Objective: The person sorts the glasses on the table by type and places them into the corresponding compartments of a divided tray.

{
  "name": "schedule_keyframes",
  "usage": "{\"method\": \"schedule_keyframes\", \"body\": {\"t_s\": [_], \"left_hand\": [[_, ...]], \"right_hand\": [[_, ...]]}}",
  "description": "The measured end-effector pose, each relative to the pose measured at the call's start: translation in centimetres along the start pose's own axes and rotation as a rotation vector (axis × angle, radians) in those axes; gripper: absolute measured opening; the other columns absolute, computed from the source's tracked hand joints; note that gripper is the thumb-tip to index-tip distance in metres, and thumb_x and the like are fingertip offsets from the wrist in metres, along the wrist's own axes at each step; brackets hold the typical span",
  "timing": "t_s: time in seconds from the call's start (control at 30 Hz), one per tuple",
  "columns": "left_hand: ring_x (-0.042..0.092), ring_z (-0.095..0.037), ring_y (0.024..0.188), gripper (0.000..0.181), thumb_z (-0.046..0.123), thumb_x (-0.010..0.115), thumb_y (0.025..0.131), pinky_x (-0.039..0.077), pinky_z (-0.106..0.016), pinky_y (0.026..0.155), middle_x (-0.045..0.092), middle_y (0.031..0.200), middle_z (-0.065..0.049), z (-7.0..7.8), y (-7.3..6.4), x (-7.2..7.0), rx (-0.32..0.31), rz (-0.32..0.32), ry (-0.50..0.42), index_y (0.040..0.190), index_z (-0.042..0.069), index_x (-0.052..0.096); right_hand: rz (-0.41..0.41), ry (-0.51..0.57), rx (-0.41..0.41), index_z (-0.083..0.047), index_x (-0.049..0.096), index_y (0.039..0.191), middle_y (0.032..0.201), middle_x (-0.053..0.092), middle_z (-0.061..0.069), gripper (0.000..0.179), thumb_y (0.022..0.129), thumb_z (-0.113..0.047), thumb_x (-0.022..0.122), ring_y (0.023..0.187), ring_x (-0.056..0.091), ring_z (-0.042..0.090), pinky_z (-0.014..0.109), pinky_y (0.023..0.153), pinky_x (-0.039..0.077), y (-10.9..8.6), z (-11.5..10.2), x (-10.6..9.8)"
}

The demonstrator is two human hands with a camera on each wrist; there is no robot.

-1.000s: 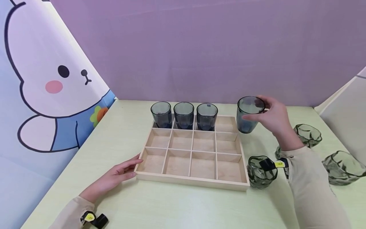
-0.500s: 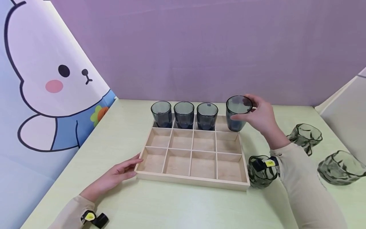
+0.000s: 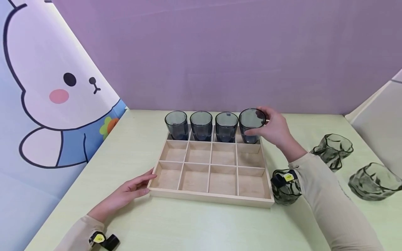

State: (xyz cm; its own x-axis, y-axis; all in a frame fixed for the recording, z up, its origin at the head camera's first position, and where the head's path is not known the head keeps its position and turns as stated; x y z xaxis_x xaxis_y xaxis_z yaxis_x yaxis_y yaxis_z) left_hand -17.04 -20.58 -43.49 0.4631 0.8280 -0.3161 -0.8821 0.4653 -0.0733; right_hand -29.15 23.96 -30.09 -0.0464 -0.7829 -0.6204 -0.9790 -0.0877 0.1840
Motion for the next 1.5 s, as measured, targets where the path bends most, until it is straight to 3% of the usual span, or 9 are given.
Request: {"method": "schedule_keyframes", "body": {"t_s": [0.07, 0.17, 0.27, 0.47, 0.63, 0.7, 0.83, 0.93, 1.5], "left_hand": [[0.02, -0.04, 0.147, 0.049, 0.018, 0.062, 0.099, 0.023, -0.045, 0.114, 0.017, 0.164, -0.012, 0.0, 0.0, 0.0, -0.003, 0.002, 0.001, 0.146, 0.009, 0.05], [0.02, -0.04, 0.147, 0.049, 0.017, 0.062, 0.099, 0.027, -0.03, 0.112, 0.017, 0.164, -0.012, 0.0, 0.0, 0.0, 0.006, 0.002, -0.004, 0.146, 0.009, 0.05], [0.02, -0.041, 0.146, 0.048, 0.017, 0.062, 0.099, 0.027, -0.015, 0.106, 0.017, 0.164, -0.013, 0.1, 0.0, 0.1, 0.013, 0.002, -0.007, 0.146, 0.009, 0.051], [0.02, -0.04, 0.147, 0.048, 0.018, 0.062, 0.1, 0.026, -0.024, 0.111, 0.018, 0.164, -0.012, 0.0, 0.0, 0.0, 0.002, 0.005, -0.001, 0.146, 0.01, 0.051], [0.018, -0.041, 0.147, 0.048, 0.017, 0.062, 0.099, 0.026, -0.013, 0.105, 0.017, 0.164, -0.014, -0.1, 0.0, -0.1, 0.004, 0.008, -0.015, 0.146, 0.008, 0.05], [0.018, -0.04, 0.147, 0.048, 0.017, 0.062, 0.1, 0.026, -0.02, 0.109, 0.017, 0.164, -0.013, -0.1, -0.1, 0.0, -0.002, 0.008, -0.012, 0.146, 0.009, 0.05], [0.019, -0.038, 0.147, 0.048, 0.018, 0.062, 0.1, 0.022, -0.046, 0.114, 0.018, 0.164, -0.011, -0.2, -0.1, 0.0, -0.019, 0.008, -0.011, 0.146, 0.011, 0.051], [0.019, -0.039, 0.147, 0.048, 0.018, 0.062, 0.1, 0.019, -0.055, 0.114, 0.018, 0.164, -0.01, -0.2, 0.0, 0.0, -0.022, 0.007, -0.016, 0.146, 0.012, 0.051], [0.019, -0.037, 0.148, 0.049, 0.019, 0.063, 0.099, 0.019, -0.052, 0.114, 0.018, 0.164, -0.01, -0.1, 0.0, 0.1, -0.028, 0.005, -0.019, 0.146, 0.011, 0.051]], "right_hand": [[-0.035, -0.023, -0.003, 0.004, 0.042, 0.145, 0.138, 0.053, 0.025, 0.088, 0.073, -0.014, 0.09, 0.129, 0.048, 0.041, 0.045, 0.097, 0.044, 0.2, 0.1, 0.3], [-0.081, -0.038, 0.003, 0.007, 0.04, 0.145, 0.139, 0.05, 0.029, 0.09, 0.072, -0.012, 0.09, 0.131, 0.045, 0.043, 0.056, 0.102, 0.038, 0.4, 0.5, 0.6], [-0.119, -0.048, 0.021, 0.008, 0.037, 0.146, 0.14, 0.048, 0.03, 0.091, 0.073, -0.012, 0.089, 0.132, 0.043, 0.045, 0.058, 0.104, 0.036, 0.6, 1.0, 0.8], [-0.185, -0.077, 0.033, 0.009, 0.032, 0.149, 0.142, 0.045, 0.031, 0.096, 0.076, -0.017, 0.088, 0.134, 0.039, 0.048, 0.059, 0.103, 0.037, 1.1, 1.7, 0.9], [-0.25, -0.054, 0.022, 0.01, 0.025, 0.151, 0.144, 0.041, 0.033, 0.095, 0.081, -0.018, 0.084, 0.137, 0.035, 0.049, 0.059, 0.104, 0.037, 1.6, 2.0, 0.8], [-0.278, -0.03, 0.021, 0.01, 0.021, 0.152, 0.146, 0.038, 0.033, 0.094, 0.085, -0.017, 0.081, 0.138, 0.032, 0.05, 0.059, 0.106, 0.036, 1.6, 2.3, 0.8], [-0.317, 0.002, 0.037, 0.005, 0.015, 0.156, 0.149, 0.035, 0.032, 0.093, 0.089, -0.018, 0.076, 0.139, 0.031, 0.051, 0.059, 0.106, 0.035, 1.6, 3.1, 0.7], [-0.321, 0.019, 0.049, 0.002, 0.014, 0.157, 0.15, 0.035, 0.031, 0.093, 0.09, -0.016, 0.075, 0.138, 0.034, 0.049, 0.057, 0.105, 0.037, 1.6, 3.5, 0.7], [-0.367, 0.101, 0.055, 0.004, 0.003, 0.157, 0.153, 0.027, 0.034, 0.093, 0.095, -0.017, 0.069, 0.141, 0.026, 0.05, 0.061, 0.11, 0.028, 0.7, 4.0, 0.1]]}}
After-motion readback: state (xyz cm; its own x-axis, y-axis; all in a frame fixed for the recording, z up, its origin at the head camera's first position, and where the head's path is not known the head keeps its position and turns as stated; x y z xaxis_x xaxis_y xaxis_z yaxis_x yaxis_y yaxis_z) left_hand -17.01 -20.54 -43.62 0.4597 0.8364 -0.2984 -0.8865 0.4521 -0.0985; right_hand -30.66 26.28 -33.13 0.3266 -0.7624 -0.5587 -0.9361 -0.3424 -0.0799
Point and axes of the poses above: each hand's wrist, its own y-axis towards the middle knuckle, its own x-axis out of the palm, z = x × y, the point moved 5 cm from there along y, towards the middle knuckle
